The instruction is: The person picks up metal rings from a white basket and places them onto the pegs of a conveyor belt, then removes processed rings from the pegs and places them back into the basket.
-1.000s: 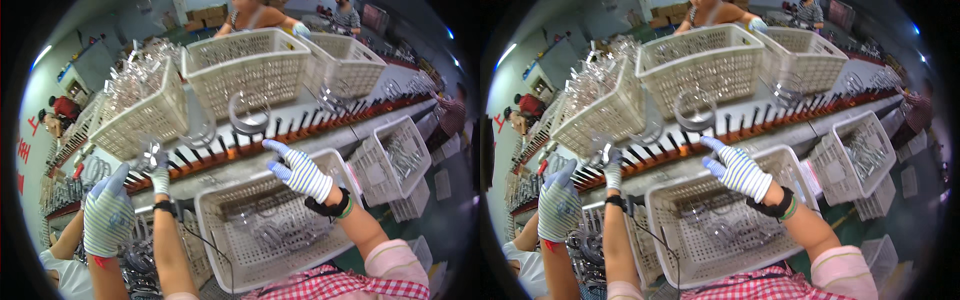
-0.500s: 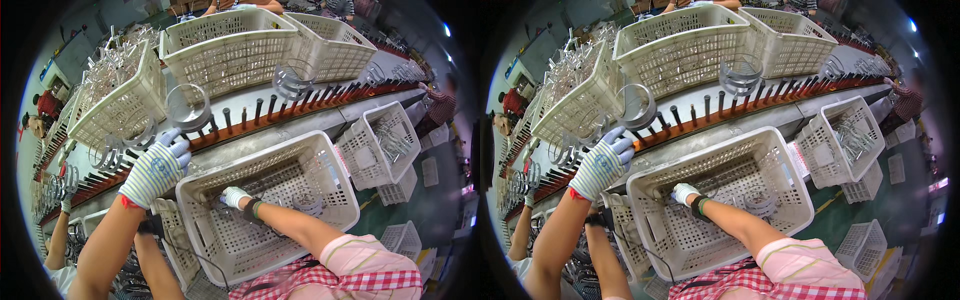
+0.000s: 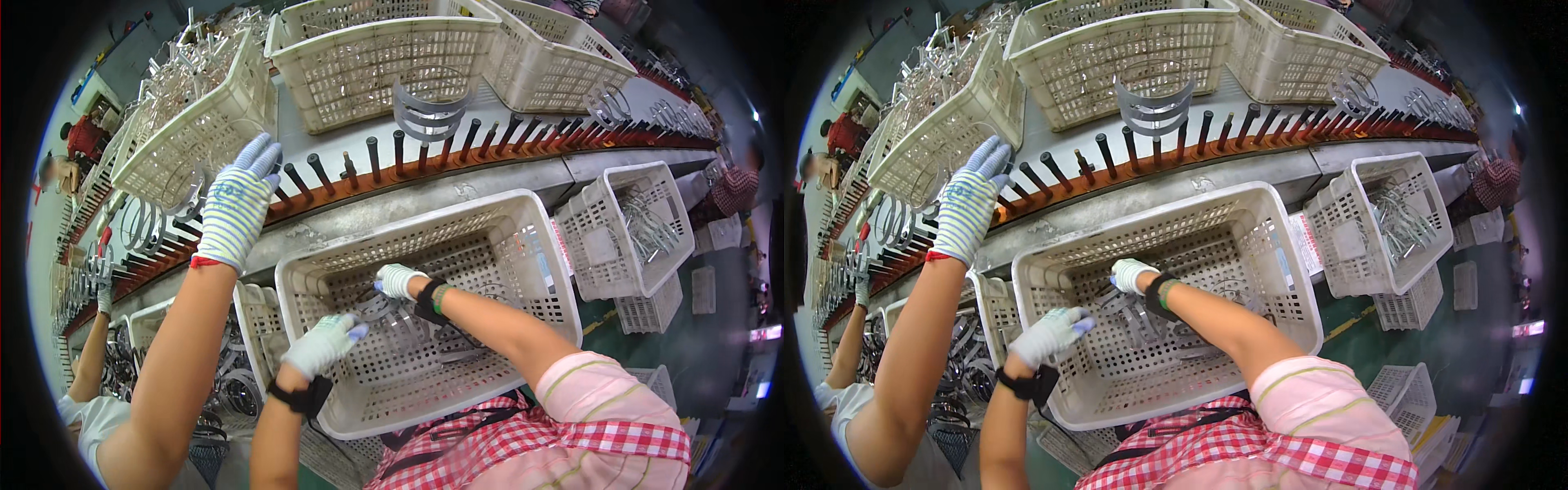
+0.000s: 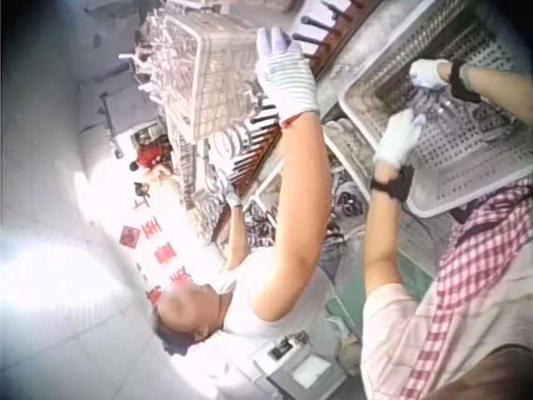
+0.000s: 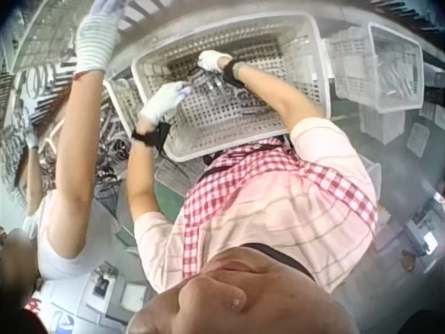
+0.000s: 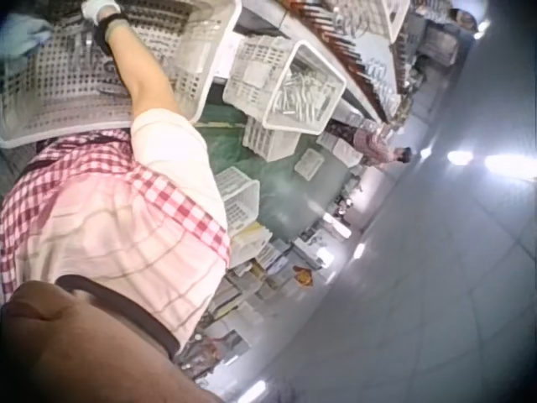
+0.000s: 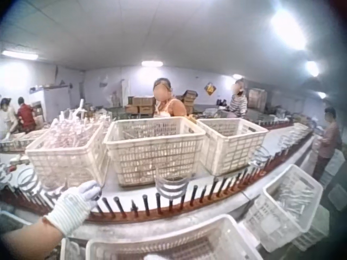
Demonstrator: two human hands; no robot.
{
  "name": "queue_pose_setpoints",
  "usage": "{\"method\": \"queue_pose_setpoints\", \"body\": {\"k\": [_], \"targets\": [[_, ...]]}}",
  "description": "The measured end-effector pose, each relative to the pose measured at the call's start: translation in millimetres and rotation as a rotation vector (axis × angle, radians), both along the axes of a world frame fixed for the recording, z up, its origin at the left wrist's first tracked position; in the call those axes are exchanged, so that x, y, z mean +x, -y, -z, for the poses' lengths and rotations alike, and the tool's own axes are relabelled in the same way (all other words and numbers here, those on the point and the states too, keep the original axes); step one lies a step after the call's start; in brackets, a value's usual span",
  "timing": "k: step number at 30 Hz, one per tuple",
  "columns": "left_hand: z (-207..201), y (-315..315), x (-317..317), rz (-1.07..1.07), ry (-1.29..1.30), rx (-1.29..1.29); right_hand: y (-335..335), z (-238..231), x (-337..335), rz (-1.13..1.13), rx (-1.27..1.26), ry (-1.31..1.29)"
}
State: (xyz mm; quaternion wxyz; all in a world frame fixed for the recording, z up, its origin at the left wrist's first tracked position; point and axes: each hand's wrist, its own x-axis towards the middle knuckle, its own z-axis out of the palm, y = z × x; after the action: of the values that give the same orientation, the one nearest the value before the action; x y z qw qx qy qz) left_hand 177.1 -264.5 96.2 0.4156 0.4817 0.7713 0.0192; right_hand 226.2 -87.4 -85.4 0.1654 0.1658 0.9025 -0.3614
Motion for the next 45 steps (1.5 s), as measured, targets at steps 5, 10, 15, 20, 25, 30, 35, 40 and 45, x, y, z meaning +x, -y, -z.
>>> {"method": "queue_pose_setpoints", "body": {"k": [5,10,15,20,25,30,35,40,45], "targets": [[65.2,-23.1,15.2,0.217,-0.082,-0.077,-25.2,-29.9,-1.2,-0.146,-0.033,0.061],[94.3,-44.9,48.6,-0.117,0.105,-0.138,-55.0,10.9,60.4,-0.63,0.189,0.299],[108.4,-90.4,76.2,-0.466,0.334,-0.19,-39.5,111.7,104.0,-0.597,0.238,0.387],[115.9,-61.8,65.8,-0.702,0.419,-0.174,-43.6,-1.9,94.4,-0.772,0.139,0.388],[-0.4,-75.5,63.8,-0.502,0.667,0.038,-69.2,-21.1,126.5,-0.576,-0.025,0.222],[-110.0,-46.9,61.7,-0.694,0.546,0.284,-80.3,-180.1,145.4,-0.55,-0.045,-0.165],[-154.7,6.4,41.9,-0.94,0.416,0.621,-165.8,-218.5,97.3,-0.269,0.283,-0.511],[-104.6,-13.3,44.5,-0.679,0.607,0.349,-245.3,-174.9,20.2,0.351,0.767,-0.593],[-2.1,-20.4,36.5,-0.328,0.573,0.124,-205.0,-117.8,-22.6,0.408,0.679,-0.555]]}}
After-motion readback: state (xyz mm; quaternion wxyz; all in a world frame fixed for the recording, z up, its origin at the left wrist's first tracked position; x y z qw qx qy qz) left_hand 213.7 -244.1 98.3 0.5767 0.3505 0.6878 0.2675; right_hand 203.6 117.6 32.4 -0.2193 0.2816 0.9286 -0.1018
